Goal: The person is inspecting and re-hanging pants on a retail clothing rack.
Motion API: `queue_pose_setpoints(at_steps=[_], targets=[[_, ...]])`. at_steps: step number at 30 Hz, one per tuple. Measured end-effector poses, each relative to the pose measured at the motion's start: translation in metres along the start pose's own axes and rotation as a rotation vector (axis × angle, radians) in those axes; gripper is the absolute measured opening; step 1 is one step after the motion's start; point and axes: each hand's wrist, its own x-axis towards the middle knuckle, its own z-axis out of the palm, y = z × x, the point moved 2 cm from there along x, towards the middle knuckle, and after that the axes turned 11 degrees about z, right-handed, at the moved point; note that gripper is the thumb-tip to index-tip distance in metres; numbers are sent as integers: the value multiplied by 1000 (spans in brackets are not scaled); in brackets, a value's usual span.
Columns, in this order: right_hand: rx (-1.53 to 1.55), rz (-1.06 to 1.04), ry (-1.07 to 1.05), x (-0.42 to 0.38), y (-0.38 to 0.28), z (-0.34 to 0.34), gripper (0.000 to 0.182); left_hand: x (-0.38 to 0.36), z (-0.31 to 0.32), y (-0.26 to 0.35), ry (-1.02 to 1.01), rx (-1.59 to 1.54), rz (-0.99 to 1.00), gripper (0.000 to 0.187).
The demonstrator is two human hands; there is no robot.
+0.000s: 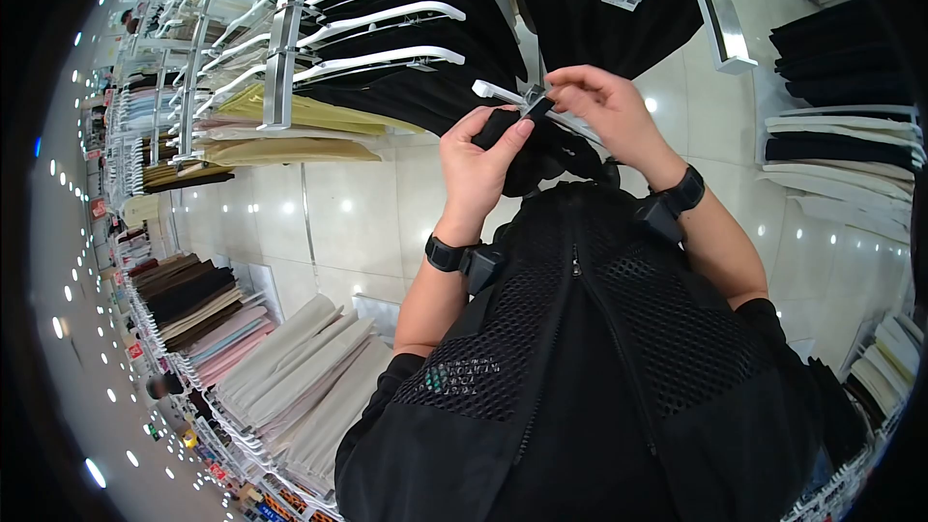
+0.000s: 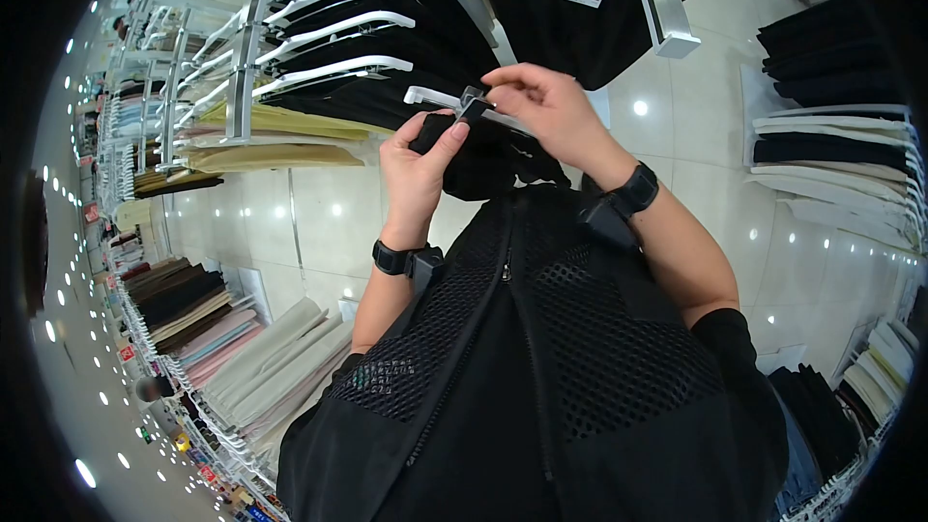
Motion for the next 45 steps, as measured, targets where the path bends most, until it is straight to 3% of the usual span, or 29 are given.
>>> queue_pose_setpoints(at_steps=[3, 5, 9, 15, 24, 27, 29, 30, 31, 34, 35, 37, 39, 41, 42, 43, 45], targets=[[-96, -7, 81, -5, 9, -35, 34, 0, -9, 4, 37, 36, 15, 22], [-101, 67, 240, -11, 22, -57, 36, 1, -14, 13, 92, -21, 33, 21], [-194, 206, 300, -28, 81, -100, 36, 0, -20, 28, 181, -148, 30, 19], [-310, 439, 91, -46, 130, -103, 44, 2, -27, 51, 231, -174, 76, 22], [-363, 367, -75, -28, 111, -80, 46, 8, -41, 62, 325, -215, 179, 26], [-417, 448, -207, -26, 114, -73, 56, 8, -50, 59, 362, -213, 196, 27], [-266, 372, -251, -28, 115, -61, 64, 7, -53, 59, 376, -263, 200, 22], [-294, 358, -313, -26, 113, -58, 78, 6, -53, 60, 382, -261, 200, 22], [-295, 359, -318, -25, 112, -55, 78, 6, -52, 62, 387, -284, 200, 21], [-449, 296, -320, -19, 90, -38, 101, 3, -50, 63, 390, -328, 190, 21], [-450, 295, -320, -15, 83, -33, 101, 3, -49, 63, 387, -351, 180, 21], [-734, 424, -292, -7, 73, -24, 104, 2, -45, 65, 402, -363, 167, 22], [-782, 454, -292, 0, 84, -23, 98, 1, -45, 66, 417, -375, 153, 23], [-657, 325, -201, 13, 114, -27, 87, 0, -46, 67, 408, -417, 160, 23], [-669, 202, -116, 10, 112, -28, 67, 0, -48, 65, 411, -416, 158, 23], [-670, 202, -119, 7, 111, -31, 67, 0, -52, 62, 428, -414, 161, 22], [-505, 262, -58, -2, 71, -30, 51, 0, -59, 61, 448, -412, 163, 22]])
